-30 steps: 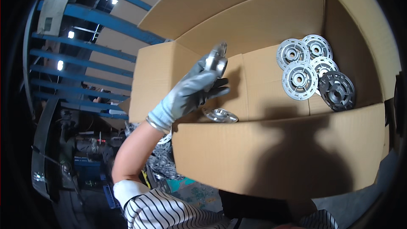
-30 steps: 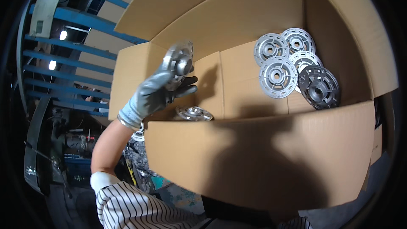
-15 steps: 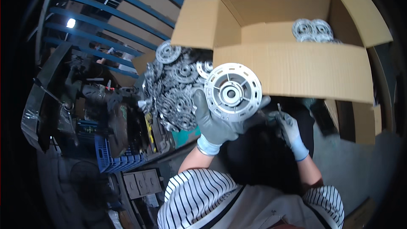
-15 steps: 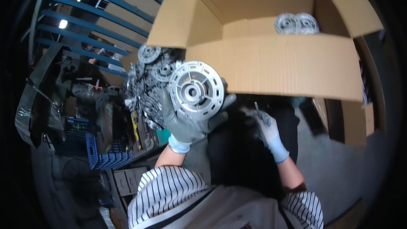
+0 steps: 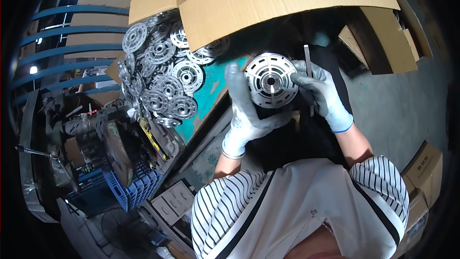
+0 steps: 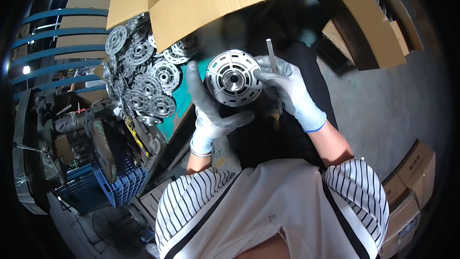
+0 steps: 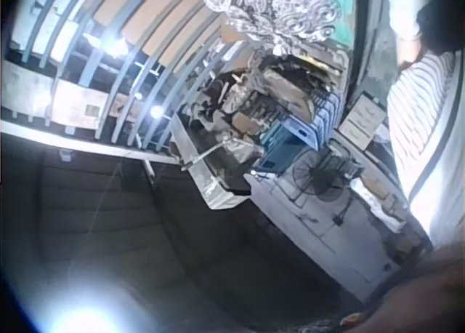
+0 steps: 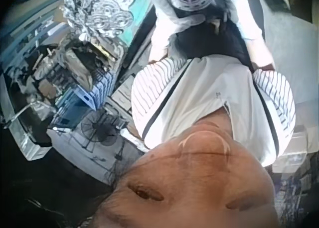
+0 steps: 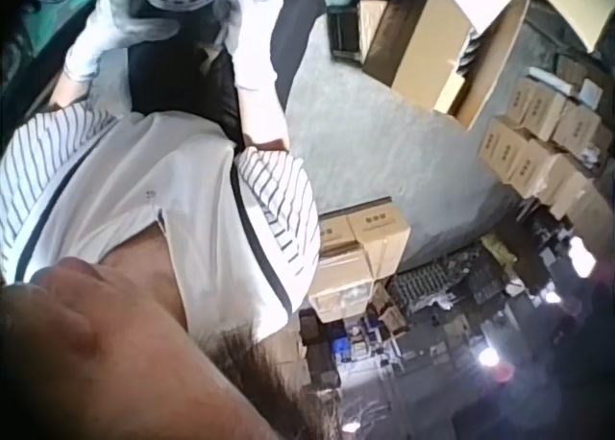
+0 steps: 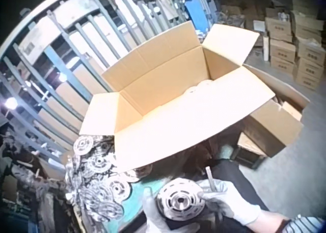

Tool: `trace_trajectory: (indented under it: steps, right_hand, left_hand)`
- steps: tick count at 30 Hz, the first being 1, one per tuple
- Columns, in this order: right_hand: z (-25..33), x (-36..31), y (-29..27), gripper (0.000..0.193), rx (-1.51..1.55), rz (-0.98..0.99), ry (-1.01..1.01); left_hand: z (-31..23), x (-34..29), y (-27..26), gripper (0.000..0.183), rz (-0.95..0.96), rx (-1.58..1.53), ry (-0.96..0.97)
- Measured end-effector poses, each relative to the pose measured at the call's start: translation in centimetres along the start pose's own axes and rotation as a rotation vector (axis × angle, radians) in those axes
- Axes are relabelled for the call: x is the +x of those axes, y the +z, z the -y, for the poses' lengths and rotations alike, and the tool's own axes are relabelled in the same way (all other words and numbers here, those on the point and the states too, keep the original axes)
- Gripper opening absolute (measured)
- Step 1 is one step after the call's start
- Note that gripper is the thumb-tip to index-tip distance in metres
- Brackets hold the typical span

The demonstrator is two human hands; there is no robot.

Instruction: A worker is inspecting and cleaning round metal fabrication parts at a workstation.

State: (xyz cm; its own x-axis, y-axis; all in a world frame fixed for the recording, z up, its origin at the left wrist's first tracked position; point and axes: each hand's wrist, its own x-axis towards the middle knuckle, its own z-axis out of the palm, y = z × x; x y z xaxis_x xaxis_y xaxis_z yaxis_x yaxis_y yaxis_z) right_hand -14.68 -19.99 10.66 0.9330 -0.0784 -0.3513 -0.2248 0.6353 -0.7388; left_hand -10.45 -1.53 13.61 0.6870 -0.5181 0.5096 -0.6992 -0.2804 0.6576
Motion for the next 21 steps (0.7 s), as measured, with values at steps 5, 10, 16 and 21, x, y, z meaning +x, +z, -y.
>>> trace_trajectory:
  steps: [5, 10, 16, 21]
  right_hand:
    - [-1.2, -0.1, -0.6, 0.032, 0.008, 0.015, -0.071]
    - [-1.2, -0.6, -0.4, 0.031, 0.104, -0.007, 0.020]
    - [-1.5, -0.9, -1.2, 0.034, -0.429, 0.134, -0.407]
    - [-1.6, -1.0, -0.6, 0.032, -0.266, 0.127, -0.300]
  left_hand:
    - [0.7, -1.7, 0.2, 0.073, -0.289, -1.232, -0.682]
    - [1.3, -3.1, 0.9, 0.055, -0.317, -1.832, -0.948]
    - [1.9, -3.6, 0.9, 0.058, -0.228, -2.126, -0.957]
    - [1.3, -3.9, 0.9, 0.061, -0.232, -2.182, -0.911]
